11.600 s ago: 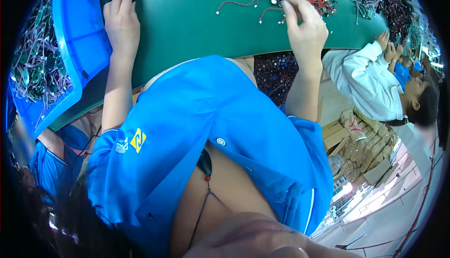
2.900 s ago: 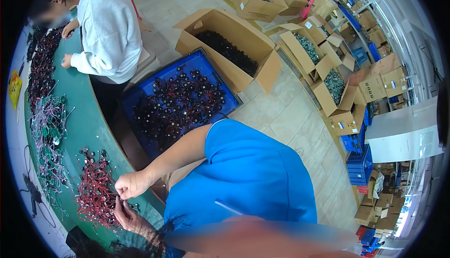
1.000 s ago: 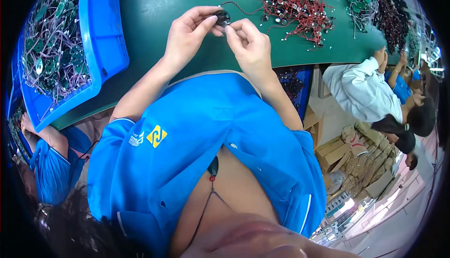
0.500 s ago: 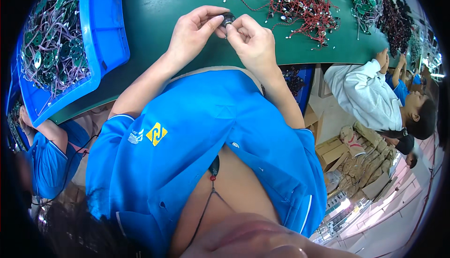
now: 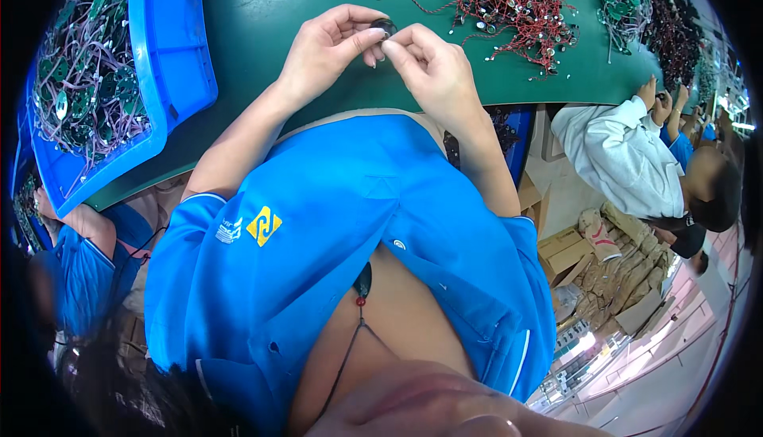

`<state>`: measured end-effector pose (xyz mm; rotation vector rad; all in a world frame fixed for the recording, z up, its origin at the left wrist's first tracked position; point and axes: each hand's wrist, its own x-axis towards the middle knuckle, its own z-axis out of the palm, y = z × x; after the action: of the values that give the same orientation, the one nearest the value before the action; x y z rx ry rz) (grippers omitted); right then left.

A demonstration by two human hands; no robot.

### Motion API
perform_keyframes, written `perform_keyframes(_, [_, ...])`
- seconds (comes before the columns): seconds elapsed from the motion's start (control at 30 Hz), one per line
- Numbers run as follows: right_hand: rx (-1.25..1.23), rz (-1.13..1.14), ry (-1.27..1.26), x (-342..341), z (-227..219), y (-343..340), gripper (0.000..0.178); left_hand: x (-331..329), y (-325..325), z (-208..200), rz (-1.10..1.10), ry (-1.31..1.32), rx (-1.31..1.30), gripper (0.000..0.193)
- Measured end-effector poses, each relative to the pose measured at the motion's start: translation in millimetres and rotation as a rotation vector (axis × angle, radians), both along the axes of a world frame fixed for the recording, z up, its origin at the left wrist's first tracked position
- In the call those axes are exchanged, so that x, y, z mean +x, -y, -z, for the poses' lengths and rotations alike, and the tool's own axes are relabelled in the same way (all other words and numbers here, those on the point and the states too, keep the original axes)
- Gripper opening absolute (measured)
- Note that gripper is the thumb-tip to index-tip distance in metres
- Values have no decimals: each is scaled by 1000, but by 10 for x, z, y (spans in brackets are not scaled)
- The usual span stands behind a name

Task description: Assembling and inspecting small electronic components with attached wires at a manufacturing workstation.

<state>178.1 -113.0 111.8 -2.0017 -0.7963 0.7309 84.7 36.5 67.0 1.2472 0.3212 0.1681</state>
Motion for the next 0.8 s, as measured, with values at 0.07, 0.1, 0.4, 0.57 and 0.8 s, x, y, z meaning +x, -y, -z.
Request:
perform_keyframes(0.07, [30, -17, -25, 7, -3, 22, 11, -10, 3, -17, -12, -17, -47, 21])
perform_keyframes(0.1, [30, -18, -25, 3, -2, 34, 11, -12, 2, -19, -13, -17, -47, 21])
perform_keyframes(0.4, [21, -8, -19, 8, 81, 112, 6, 5, -9, 30, 16, -90, -59, 21])
perform_keyframes(0.57, [17, 15, -35, 50, 102, 136, 6, 51, 11, -52, 54, -115, -12, 21])
perform_keyframes(0.8, [-57, 39, -7, 63, 194, 206, 6, 42, 13, 138, 160, -106, -5, 24])
